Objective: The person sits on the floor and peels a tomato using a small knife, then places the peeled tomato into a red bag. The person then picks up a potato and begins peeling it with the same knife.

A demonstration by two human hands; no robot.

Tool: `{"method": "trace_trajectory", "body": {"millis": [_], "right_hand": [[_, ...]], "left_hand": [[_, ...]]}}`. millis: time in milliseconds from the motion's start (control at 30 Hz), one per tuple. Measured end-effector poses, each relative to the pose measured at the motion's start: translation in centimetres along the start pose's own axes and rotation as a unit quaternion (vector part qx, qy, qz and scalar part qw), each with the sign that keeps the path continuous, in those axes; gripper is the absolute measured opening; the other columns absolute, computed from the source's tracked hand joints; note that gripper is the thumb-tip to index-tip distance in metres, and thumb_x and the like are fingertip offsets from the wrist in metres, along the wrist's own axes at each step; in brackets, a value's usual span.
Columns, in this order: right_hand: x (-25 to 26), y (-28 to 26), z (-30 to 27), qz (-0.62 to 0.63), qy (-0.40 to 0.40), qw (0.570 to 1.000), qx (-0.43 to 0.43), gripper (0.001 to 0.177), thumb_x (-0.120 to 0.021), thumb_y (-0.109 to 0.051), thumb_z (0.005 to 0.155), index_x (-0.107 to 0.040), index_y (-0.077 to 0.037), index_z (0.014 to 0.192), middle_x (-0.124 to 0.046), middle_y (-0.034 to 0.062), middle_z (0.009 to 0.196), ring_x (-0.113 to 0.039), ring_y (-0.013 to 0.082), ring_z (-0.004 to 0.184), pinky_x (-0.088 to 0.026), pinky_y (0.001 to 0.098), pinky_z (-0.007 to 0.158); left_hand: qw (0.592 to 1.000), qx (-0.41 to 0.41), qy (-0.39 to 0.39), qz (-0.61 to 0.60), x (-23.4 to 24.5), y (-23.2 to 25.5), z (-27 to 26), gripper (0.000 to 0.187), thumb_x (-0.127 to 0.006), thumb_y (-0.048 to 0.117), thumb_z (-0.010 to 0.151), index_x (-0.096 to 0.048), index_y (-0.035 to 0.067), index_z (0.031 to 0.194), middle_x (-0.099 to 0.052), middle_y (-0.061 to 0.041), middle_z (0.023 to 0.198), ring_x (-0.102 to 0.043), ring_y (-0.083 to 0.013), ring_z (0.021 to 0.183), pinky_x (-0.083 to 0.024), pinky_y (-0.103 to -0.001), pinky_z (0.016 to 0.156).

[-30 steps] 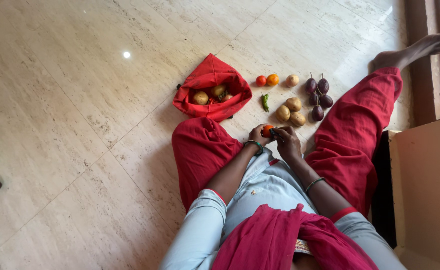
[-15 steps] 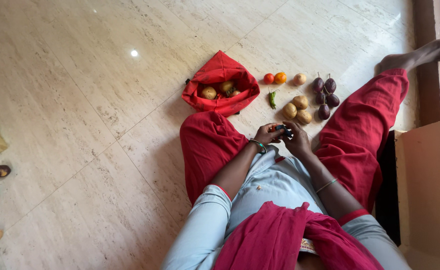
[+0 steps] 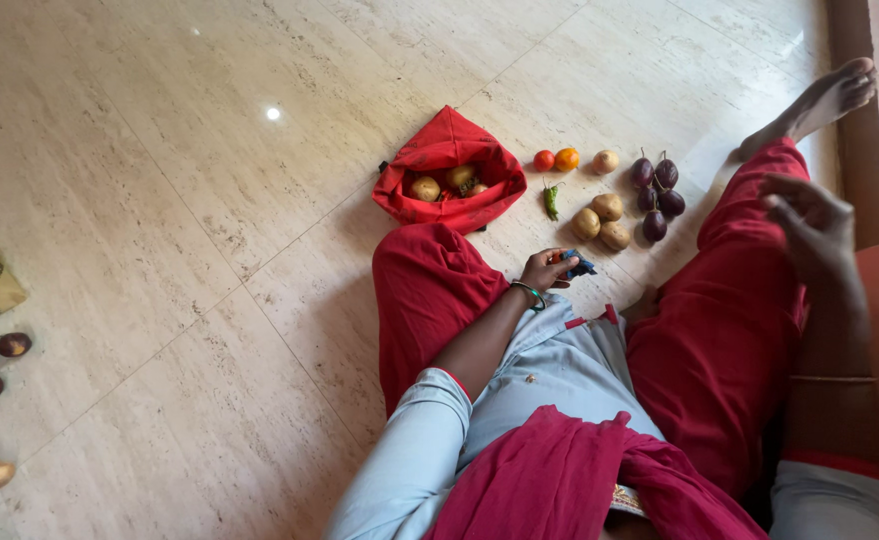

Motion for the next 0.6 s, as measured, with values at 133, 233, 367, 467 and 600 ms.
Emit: {"method": "trace_trajectory", "body": {"millis": [133, 233, 367, 467, 600], "right_hand": [[2.9, 0.0, 1.8, -0.061, -0.044, 0.995, -0.063, 0.035, -0.068, -0.023, 0.108, -0.069, -0.003, 0.136, -0.071, 0.0161, 0.130, -0.068, 0.0216, 0.117, -0.055, 0.0360, 0.106], [3.6, 0.5, 3.3, -0.057, -0.082, 0.982, -0.160, 0.040, -0.065, -0.031, 0.108, -0.069, -0.004, 0.137, -0.072, 0.0173, 0.127, -0.069, 0.0229, 0.113, -0.055, 0.0384, 0.102], [4.0, 1.0, 2.9, -0.056, -0.113, 0.970, -0.207, 0.041, -0.065, -0.032, 0.106, -0.070, -0.005, 0.136, -0.073, 0.0164, 0.124, -0.070, 0.0234, 0.111, -0.056, 0.0389, 0.100], [4.1, 1.4, 0.4, -0.057, -0.134, 0.964, -0.225, 0.041, -0.065, -0.033, 0.104, -0.070, -0.006, 0.135, -0.074, 0.0157, 0.123, -0.071, 0.0238, 0.109, -0.057, 0.0393, 0.099], [3.4, 0.1, -2.7, -0.076, -0.177, 0.951, -0.244, 0.042, -0.065, -0.034, 0.101, -0.071, -0.008, 0.134, -0.076, 0.0147, 0.120, -0.073, 0.0244, 0.107, -0.058, 0.0398, 0.097]], "left_hand": [[1.000, -0.012, -0.012, 0.006, 0.0, -0.4, -0.1, 0.050, -0.083, 0.031, 0.087, -0.067, 0.003, 0.125, -0.068, -0.001, 0.094, -0.067, -0.0091, 0.076, -0.064, -0.028, 0.061], [1.000, -0.011, -0.008, 0.003, 0.1, -0.4, -0.2, 0.048, -0.082, 0.031, 0.086, -0.068, 0.005, 0.124, -0.067, -0.001, 0.094, -0.067, -0.0088, 0.075, -0.063, -0.027, 0.061], [1.000, -0.010, 0.000, 0.001, 0.3, -0.6, -0.8, 0.047, -0.082, 0.031, 0.087, -0.068, 0.006, 0.124, -0.068, -0.001, 0.093, -0.068, -0.0091, 0.073, -0.063, -0.027, 0.061], [1.000, -0.009, 0.000, -0.007, 0.4, -0.6, -1.0, 0.048, -0.082, 0.030, 0.087, -0.067, 0.006, 0.126, -0.068, 0.000, 0.094, -0.068, -0.0089, 0.072, -0.063, -0.027, 0.060], [1.000, -0.023, -0.003, -0.018, 0.4, -1.1, -1.8, 0.047, -0.082, 0.029, 0.086, -0.067, 0.008, 0.125, -0.070, -0.001, 0.091, -0.067, -0.0086, 0.070, -0.063, -0.027, 0.059]]}}
Point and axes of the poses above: each hand's wrist, its own z-axis towards the middle knuckle, its own x-axis out of the back of the hand, y = z × x, the point moved 2 cm from there along z, towards the middle knuckle
